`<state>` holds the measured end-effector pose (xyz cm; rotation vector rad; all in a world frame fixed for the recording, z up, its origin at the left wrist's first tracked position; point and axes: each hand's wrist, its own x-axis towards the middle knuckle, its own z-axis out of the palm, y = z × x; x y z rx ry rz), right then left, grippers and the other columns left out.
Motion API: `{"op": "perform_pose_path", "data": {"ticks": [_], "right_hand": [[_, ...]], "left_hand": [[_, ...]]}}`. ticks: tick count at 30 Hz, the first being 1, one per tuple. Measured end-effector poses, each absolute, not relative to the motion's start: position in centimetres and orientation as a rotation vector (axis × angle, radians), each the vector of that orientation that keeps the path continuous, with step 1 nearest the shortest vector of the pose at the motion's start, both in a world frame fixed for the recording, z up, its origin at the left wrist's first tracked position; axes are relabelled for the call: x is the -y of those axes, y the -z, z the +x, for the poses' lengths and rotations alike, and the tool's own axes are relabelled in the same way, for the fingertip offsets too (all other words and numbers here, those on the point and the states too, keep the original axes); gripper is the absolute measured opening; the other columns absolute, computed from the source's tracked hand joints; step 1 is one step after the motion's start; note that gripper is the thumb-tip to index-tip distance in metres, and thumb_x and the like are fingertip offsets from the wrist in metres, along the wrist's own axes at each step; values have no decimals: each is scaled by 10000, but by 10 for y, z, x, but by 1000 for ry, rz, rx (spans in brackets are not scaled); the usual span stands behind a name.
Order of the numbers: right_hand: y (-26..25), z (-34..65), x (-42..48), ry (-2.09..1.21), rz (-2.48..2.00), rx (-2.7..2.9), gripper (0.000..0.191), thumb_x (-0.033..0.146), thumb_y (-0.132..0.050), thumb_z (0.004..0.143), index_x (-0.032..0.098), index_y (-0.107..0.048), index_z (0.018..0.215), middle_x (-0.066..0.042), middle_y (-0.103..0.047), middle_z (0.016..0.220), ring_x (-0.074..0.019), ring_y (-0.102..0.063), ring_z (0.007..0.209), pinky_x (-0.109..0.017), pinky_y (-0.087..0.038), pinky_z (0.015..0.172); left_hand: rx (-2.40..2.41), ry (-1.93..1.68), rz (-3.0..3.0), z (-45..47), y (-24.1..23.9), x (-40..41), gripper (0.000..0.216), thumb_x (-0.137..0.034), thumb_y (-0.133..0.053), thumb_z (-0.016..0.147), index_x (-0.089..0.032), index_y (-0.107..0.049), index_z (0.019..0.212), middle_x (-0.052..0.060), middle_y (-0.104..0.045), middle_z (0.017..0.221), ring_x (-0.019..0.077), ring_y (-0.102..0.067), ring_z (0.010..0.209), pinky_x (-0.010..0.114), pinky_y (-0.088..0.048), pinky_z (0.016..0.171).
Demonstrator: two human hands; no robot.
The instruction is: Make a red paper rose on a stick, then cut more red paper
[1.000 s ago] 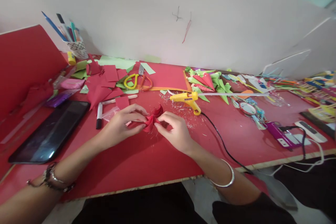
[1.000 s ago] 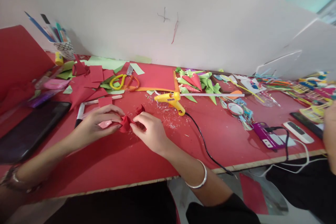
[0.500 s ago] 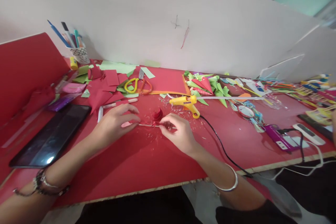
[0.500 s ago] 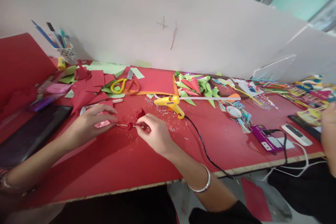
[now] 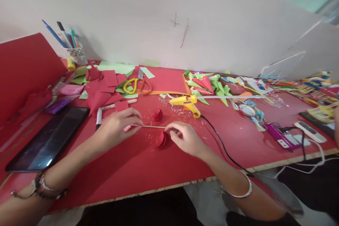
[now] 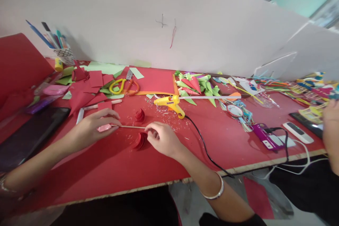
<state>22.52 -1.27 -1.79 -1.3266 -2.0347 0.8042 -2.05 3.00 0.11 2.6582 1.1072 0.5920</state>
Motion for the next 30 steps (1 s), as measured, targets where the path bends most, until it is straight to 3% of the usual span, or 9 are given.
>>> {"op": "perform_pose_path", "data": {"ticks": [4,10,16,22,26,30], "right_hand": [[14,230,15,-823,-1341,1914,150,227,-438,814,179,-526,925,-26,-581,792,-113,-549,675,-216,-435,557],[10,221,24,-714,-1383,2086,301,327,-567,747,214,-487,1014,-33,-573,936,-124,-536,697,-265,-440,635],[10,211,27,-718,-1374,2189,371,328,-587,741,213,-473,1075,-53,-548,1044,-175,-544,905,-302,-437,749],[8,214,27,-762,-1386,2151,316,224,-565,743,223,-492,1050,-42,-564,1028,-168,-550,877,-294,-437,738],[8,216,25,-792,-1363,2116,320,140,-545,729,221,-497,1034,-38,-565,986,-149,-549,817,-280,-441,708],[10,220,19,-892,-1354,2055,324,82,-498,732,211,-482,1028,-23,-552,912,-103,-526,677,-239,-449,625]], "left_hand": [[-1095,-627,2626,-19,-3,-35,186,-224,-437,820,-206,-596,915,44,-567,988,157,-575,831,271,-457,754],[-981,-571,2603,-5,-4,-60,487,-64,-343,790,-223,-383,1249,62,-516,1144,163,-484,1074,299,-415,880],[-594,-620,2552,26,-6,-91,403,-89,-383,813,-239,-496,1170,37,-518,1207,143,-438,1140,318,-364,957],[-490,-458,2564,36,-7,-97,294,-121,-414,812,-236,-623,984,27,-612,1022,136,-558,944,284,-447,831],[-738,-499,2620,34,-1,-94,261,-259,-486,805,-241,-581,1048,44,-593,1026,175,-559,926,306,-452,784],[-1024,-556,2557,34,8,-87,437,-407,-538,757,-222,-487,1149,84,-563,1101,242,-547,959,351,-453,736]]}}
